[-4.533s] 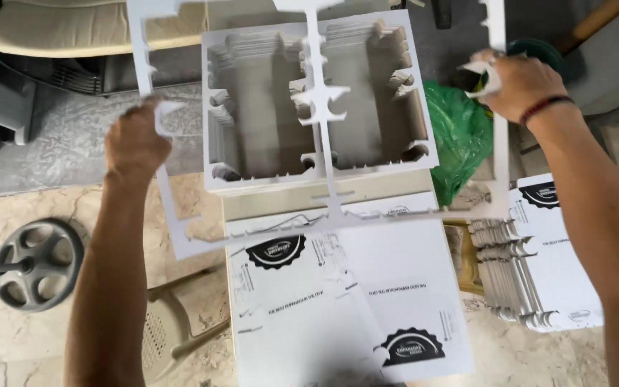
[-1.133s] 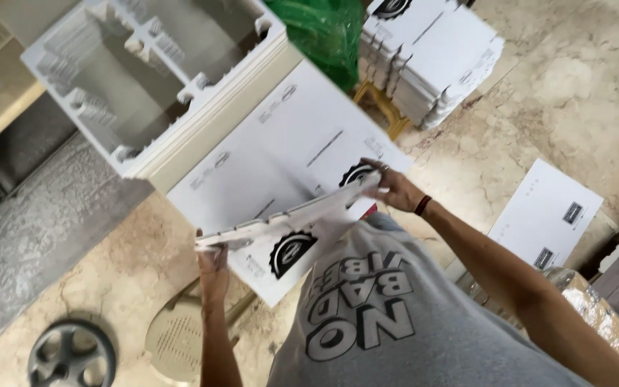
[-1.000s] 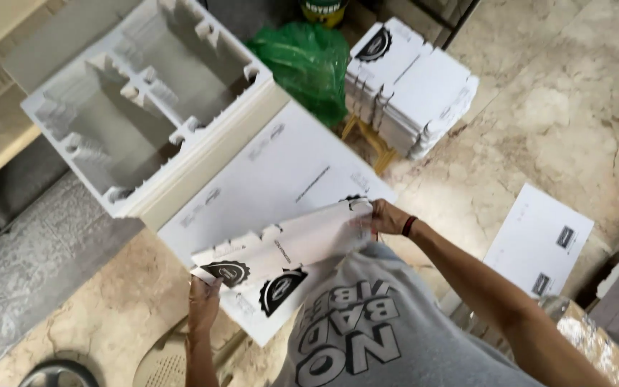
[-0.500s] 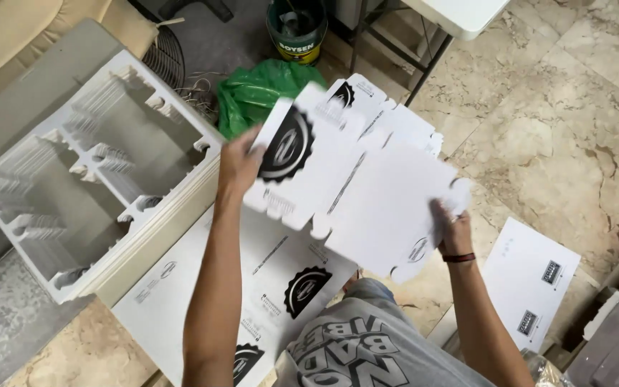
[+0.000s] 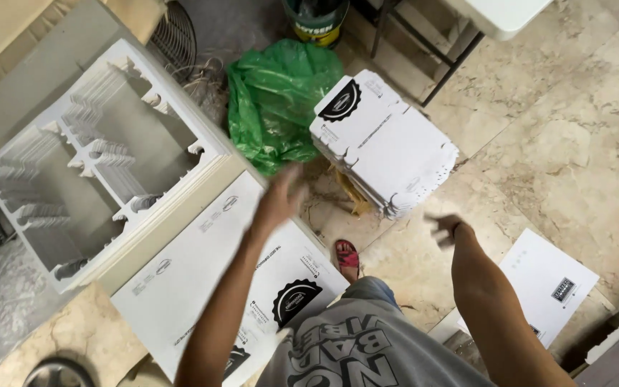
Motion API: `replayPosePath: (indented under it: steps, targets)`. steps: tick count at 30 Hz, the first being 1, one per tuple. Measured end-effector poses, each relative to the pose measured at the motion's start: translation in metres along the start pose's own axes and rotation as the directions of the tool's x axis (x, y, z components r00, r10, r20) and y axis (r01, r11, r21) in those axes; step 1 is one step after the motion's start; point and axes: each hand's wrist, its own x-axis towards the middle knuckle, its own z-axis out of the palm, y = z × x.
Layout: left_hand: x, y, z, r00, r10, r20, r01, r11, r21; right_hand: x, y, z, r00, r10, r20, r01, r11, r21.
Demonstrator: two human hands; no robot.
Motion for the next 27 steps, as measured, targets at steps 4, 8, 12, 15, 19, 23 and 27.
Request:
replayPosePath:
  steps: [4,8,12,15,19,23,27]
  targets:
    - [-0.175,-0.170,0.111,0.987,-0.084,-0.136,0.111,0.973,0.204,-0.077,0.027,0.043,0.988,0.152,-0.012,-0.117,0.703,-0.701]
    - [-0.332,-0.161,0.119,0.418,-0.889,-0.189,0.905,0.426,-0.006,-0.111,0.071,0.090,0.992,-0.096,0.075,0.122,0.846,-0.519]
    - [-0.436,-0.219,0.140,0.193,-0.944,-0.267,0.908,0.275,-0.316,-0.153,0.096,0.144,0.914,-0.276,0.299,0.405,0.671,-0.621]
    - [-0.463,-0.233,0.126,0.026,-0.988,-0.152,0.932,0.079,-0.354,-0.159,0.118,0.180,0.885,-0.244,0.396,0.437,0.730,-0.526]
    - [-0.494,-0.264,0.103,-0.041,-0.932,-0.360,0.885,0.133,-0.445,-0.173,0.146,0.202,0.781,-0.324,0.533,0.622,0.478,-0.620]
    - [-0.506,-0.275,0.086,-0.056,-0.979,-0.194,0.829,0.063,-0.555,-0.145,0.173,0.197,0.799,-0.416,0.433,0.589,0.403,-0.700]
    - [-0.528,-0.321,0.080,0.060,-0.990,-0.126,0.852,0.117,-0.511,-0.147,0.179,0.205,0.832,-0.411,0.373,0.524,0.358,-0.773]
